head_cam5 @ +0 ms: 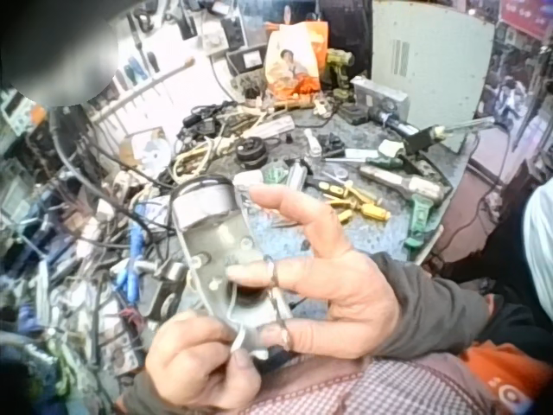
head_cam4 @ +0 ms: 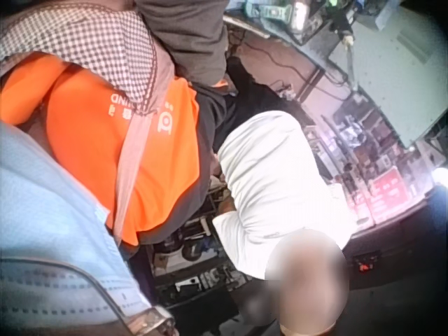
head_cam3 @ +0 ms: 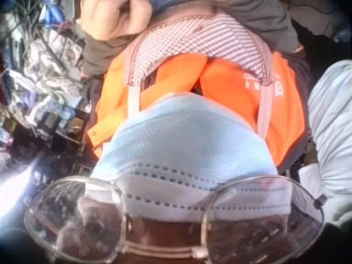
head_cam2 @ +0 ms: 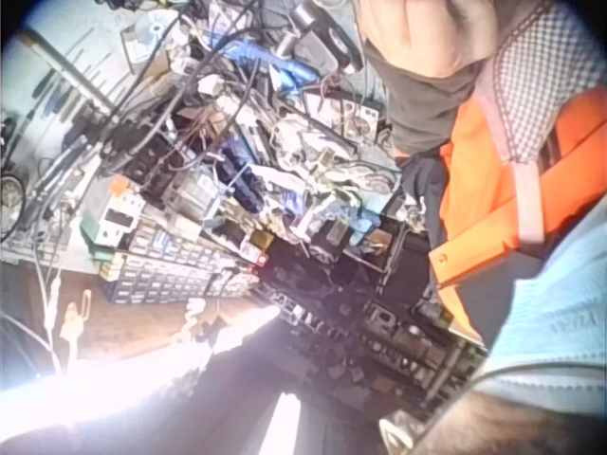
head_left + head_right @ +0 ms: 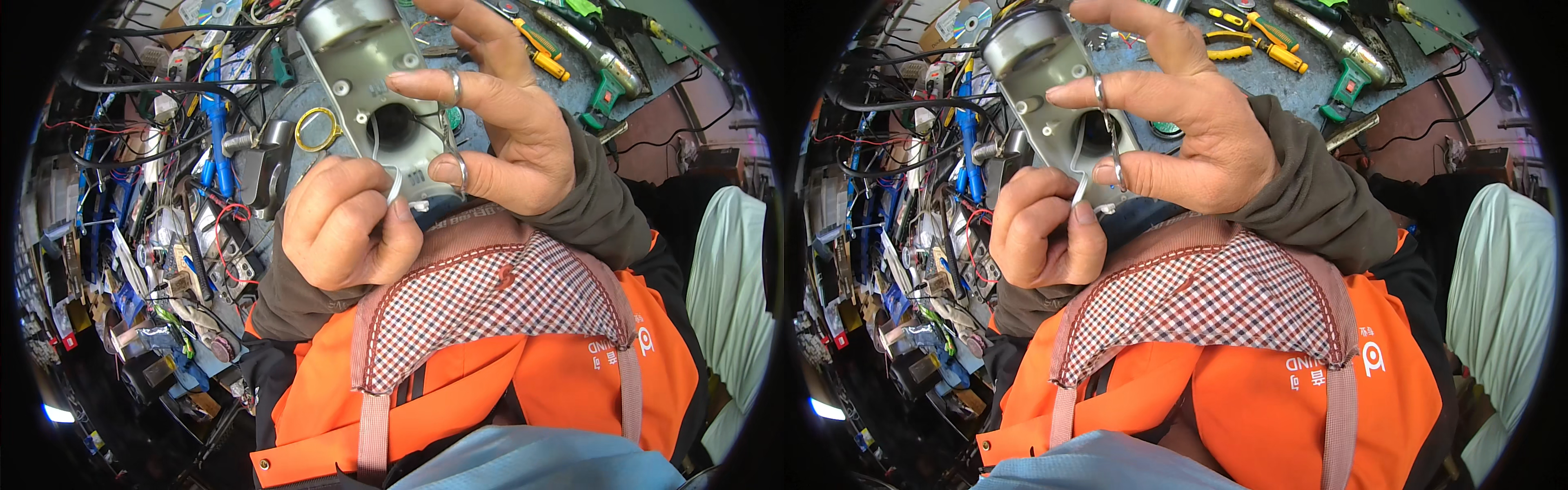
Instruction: The person disassembles a small electronic device, removes a cylindrical component, and manipulates wires and internal parts. They use pliers and a screwdriver to adjust and reassemble the device on a cluttered workbench.
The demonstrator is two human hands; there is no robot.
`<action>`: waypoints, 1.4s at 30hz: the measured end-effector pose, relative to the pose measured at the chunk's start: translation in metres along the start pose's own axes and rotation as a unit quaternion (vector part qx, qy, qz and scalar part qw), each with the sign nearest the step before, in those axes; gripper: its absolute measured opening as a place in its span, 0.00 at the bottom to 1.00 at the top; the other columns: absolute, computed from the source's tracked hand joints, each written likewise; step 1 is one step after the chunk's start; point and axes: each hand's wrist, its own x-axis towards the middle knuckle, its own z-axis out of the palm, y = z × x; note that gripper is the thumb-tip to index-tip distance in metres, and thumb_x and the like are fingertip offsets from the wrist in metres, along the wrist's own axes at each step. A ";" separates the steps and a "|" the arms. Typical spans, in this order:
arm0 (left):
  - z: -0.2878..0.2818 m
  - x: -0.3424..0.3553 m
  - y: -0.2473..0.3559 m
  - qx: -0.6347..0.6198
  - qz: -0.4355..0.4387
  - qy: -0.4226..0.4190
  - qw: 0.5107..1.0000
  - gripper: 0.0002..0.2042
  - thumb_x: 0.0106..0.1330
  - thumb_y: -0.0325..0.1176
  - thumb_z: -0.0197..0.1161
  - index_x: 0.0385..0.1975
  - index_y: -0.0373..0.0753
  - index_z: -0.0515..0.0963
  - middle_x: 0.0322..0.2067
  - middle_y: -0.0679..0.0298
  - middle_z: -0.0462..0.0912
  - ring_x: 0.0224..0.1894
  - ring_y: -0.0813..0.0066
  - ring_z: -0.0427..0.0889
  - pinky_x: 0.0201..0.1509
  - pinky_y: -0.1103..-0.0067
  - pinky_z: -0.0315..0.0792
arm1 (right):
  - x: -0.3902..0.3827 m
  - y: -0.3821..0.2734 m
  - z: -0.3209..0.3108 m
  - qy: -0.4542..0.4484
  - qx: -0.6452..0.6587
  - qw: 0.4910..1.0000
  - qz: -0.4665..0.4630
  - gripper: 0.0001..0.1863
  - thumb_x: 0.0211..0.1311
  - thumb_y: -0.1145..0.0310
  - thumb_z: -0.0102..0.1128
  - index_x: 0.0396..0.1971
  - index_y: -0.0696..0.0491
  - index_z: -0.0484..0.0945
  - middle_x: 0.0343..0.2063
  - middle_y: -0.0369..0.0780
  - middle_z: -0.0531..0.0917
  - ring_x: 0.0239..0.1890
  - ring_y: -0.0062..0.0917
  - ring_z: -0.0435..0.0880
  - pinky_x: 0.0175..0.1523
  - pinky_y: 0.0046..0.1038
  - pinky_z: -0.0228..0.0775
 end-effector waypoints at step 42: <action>-0.005 -0.002 0.002 -0.013 -0.015 -0.033 0.999 0.08 0.56 0.18 0.66 0.31 0.32 0.73 0.33 0.50 0.81 0.25 0.65 0.76 0.29 0.72 0.72 | -0.012 0.033 0.031 0.033 0.155 0.987 0.018 0.41 0.61 0.55 0.76 0.72 0.56 0.73 0.80 0.57 0.39 0.82 0.53 0.45 0.81 0.47 0.35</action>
